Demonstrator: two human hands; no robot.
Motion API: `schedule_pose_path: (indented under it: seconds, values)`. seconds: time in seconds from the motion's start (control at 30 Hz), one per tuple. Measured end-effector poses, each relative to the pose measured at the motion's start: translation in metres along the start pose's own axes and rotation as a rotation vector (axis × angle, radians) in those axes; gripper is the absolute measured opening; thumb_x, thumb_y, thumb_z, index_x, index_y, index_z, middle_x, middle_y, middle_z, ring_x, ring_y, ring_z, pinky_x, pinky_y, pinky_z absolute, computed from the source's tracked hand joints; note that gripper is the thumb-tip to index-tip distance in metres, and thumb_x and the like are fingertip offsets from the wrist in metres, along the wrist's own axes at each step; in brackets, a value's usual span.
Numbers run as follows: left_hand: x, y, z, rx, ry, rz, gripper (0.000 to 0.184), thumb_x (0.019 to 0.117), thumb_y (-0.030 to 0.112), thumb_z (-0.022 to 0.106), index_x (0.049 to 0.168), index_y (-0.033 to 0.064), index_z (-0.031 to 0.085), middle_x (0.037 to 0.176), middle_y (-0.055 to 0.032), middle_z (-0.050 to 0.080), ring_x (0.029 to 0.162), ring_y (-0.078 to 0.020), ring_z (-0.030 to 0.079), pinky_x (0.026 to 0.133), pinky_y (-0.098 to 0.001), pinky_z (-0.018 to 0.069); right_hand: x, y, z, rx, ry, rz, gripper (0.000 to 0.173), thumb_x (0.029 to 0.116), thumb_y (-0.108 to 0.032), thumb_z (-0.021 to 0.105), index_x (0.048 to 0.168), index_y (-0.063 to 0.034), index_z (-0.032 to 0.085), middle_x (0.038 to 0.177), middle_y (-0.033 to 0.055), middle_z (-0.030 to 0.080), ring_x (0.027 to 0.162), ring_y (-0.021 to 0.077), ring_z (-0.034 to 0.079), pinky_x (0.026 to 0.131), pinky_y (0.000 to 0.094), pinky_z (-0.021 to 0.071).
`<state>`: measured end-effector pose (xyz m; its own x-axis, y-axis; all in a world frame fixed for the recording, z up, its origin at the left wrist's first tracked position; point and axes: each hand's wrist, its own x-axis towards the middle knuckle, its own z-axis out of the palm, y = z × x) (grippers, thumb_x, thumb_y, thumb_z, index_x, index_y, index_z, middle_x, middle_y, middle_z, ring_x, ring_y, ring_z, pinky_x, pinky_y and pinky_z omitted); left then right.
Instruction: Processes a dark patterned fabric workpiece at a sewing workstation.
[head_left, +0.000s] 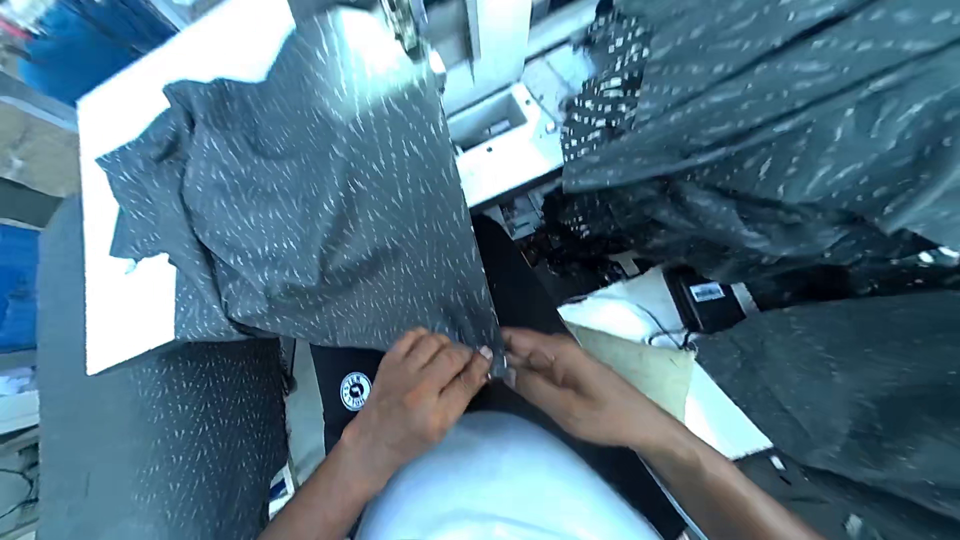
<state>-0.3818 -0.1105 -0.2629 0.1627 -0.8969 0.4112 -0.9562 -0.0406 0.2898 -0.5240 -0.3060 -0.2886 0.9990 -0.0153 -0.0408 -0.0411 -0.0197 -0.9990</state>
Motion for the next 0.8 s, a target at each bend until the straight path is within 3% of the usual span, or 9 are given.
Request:
schedule_pose_path:
  seconds: [0.1,0.13,0.23,0.33,0.43,0.57,0.67,0.73,0.8]
  values:
    - [0.013,-0.005,-0.009,-0.035,-0.061,0.020,0.014,0.1015,0.017,0.063,0.108,0.0142,0.075,0.091,-0.0021,0.071,0.089,-0.0178,0.068,0.086,-0.0368,0.0557,0.011,-0.002,-0.012,-0.318,0.004,-0.146,0.027,0.1034,-0.023,0.045,0.104,-0.0119,0.069,0.085,-0.0022,0.066,0.079,0.0067,0.064,0.072,0.0304,0.0555]
    - [0.017,-0.005,-0.012,-0.043,-0.070,0.033,0.013,0.1017,0.018,0.063,0.106,0.0142,0.075,0.091,-0.0020,0.070,0.089,-0.0178,0.067,0.087,-0.0365,0.0554,0.018,-0.004,-0.016,-0.347,0.015,-0.177,0.031,0.1056,-0.028,0.042,0.098,-0.0125,0.068,0.079,-0.0022,0.062,0.073,0.0070,0.061,0.066,0.0302,0.0526]
    - [0.036,0.006,-0.017,-0.044,-0.080,0.089,0.013,0.1009,0.019,0.062,0.103,0.0144,0.075,0.089,-0.0019,0.069,0.086,-0.0182,0.066,0.082,-0.0356,0.0549,0.057,-0.019,-0.031,-0.157,0.108,-0.129,0.039,0.1062,-0.045,0.047,0.096,-0.0153,0.070,0.071,-0.0066,0.063,0.063,0.0028,0.061,0.057,0.0254,0.0535]
    - [0.066,0.026,-0.009,-0.051,-0.096,0.076,0.014,0.1000,0.019,0.064,0.102,0.0128,0.076,0.087,-0.0027,0.069,0.083,-0.0193,0.067,0.074,-0.0353,0.0562,0.110,-0.062,-0.050,0.217,0.104,-0.049,0.024,0.1029,-0.025,0.056,0.110,-0.0073,0.071,0.086,0.0024,0.073,0.074,0.0095,0.070,0.067,0.0297,0.0615]
    - [0.086,0.034,0.000,-0.050,-0.094,0.012,0.015,0.0991,0.022,0.065,0.098,0.0136,0.078,0.084,-0.0019,0.068,0.080,-0.0175,0.067,0.069,-0.0333,0.0573,0.145,-0.091,-0.067,0.358,0.110,-0.091,0.015,0.1025,-0.007,0.055,0.114,-0.0017,0.065,0.087,0.0094,0.072,0.072,0.0139,0.071,0.065,0.0308,0.0622]
    - [0.070,0.025,0.012,-0.086,-0.141,-0.052,0.016,0.0995,0.024,0.065,0.097,0.0158,0.078,0.084,-0.0021,0.068,0.080,-0.0182,0.067,0.068,-0.0344,0.0576,0.116,-0.073,-0.065,0.166,0.102,-0.023,0.024,0.1034,-0.006,0.055,0.126,-0.0047,0.064,0.094,0.0107,0.073,0.077,0.0183,0.071,0.068,0.0346,0.0624]
    - [0.059,0.003,0.004,-0.243,-0.311,-0.178,0.020,0.1019,0.027,0.062,0.104,0.0165,0.079,0.095,-0.0024,0.072,0.088,-0.0181,0.070,0.076,-0.0397,0.0602,0.075,-0.026,-0.049,0.172,0.110,0.079,0.020,0.1016,-0.008,0.058,0.119,-0.0079,0.069,0.095,0.0076,0.073,0.081,0.0156,0.070,0.074,0.0335,0.0607]
    - [0.076,-0.020,-0.025,-0.365,-0.199,-0.319,0.022,0.1028,0.028,0.062,0.110,0.0154,0.079,0.101,0.0007,0.074,0.091,-0.0108,0.071,0.081,-0.0356,0.0616,0.055,-0.003,-0.044,0.213,0.138,0.115,0.017,0.1000,-0.010,0.060,0.113,-0.0066,0.070,0.094,0.0062,0.073,0.083,0.0138,0.069,0.076,0.0321,0.0600]
    - [0.104,-0.044,-0.057,-0.233,0.021,-0.386,0.027,0.1056,0.026,0.055,0.116,0.0126,0.076,0.109,0.0004,0.072,0.098,-0.0101,0.069,0.087,-0.0341,0.0602,0.046,0.004,-0.041,0.244,0.166,0.116,0.016,0.0987,-0.011,0.062,0.111,-0.0064,0.071,0.094,0.0054,0.073,0.084,0.0126,0.070,0.076,0.0300,0.0600]
